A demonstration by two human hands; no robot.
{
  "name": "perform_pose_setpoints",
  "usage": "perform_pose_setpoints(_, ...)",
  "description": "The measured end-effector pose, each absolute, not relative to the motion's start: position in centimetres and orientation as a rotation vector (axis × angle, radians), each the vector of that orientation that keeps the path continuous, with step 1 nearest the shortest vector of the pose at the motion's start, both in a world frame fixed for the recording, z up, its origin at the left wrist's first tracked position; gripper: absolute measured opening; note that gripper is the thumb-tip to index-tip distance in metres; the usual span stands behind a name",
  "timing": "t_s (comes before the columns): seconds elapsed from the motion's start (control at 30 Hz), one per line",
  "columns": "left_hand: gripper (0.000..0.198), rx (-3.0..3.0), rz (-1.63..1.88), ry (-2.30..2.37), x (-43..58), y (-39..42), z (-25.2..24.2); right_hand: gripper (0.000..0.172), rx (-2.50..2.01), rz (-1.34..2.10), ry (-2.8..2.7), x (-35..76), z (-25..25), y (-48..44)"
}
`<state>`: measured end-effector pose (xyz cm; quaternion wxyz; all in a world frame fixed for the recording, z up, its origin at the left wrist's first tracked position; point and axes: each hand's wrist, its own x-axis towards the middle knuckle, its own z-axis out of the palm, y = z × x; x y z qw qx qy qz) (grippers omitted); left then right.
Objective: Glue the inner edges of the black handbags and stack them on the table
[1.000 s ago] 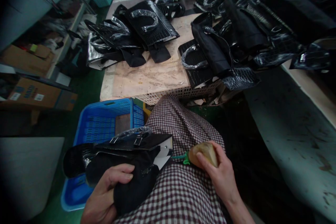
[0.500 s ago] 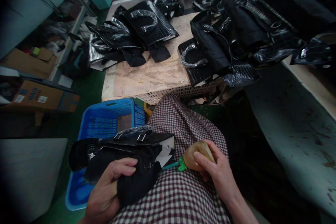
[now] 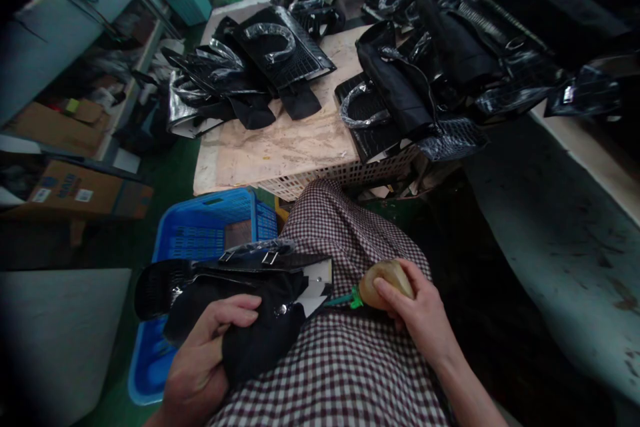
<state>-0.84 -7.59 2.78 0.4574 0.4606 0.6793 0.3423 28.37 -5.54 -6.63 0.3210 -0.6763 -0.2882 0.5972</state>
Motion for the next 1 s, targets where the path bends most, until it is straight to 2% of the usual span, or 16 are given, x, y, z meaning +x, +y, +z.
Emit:
perform_pose_setpoints(0.33, 0.007, 1.151, 0.846, 1.681, -1.1, -8.0, 2.5, 0.066, -1.842, 1.489, -0.724, 27.9, -6.7, -5.6)
perform_pose_setpoints(0.67, 0.018, 1.099, 0.877, 1.696, -0.5, -7.5, 2.7, 0.055, -1.688, 1.659, -0.676, 27.4, -6.0, -6.1)
perform_pose_setpoints(0.9, 0.016, 1.110, 0.889, 1.683, -0.4, -7.3, 2.9, 0.058, -1.777, 1.587, -0.738, 27.8, -6.5, -5.7)
perform_pose_setpoints(1.0, 0.007, 1.101, 0.914, 1.686, -0.4, -7.1, 2.8, 0.060, -1.845, 1.503, -0.765, 28.0, -7.1, -5.5)
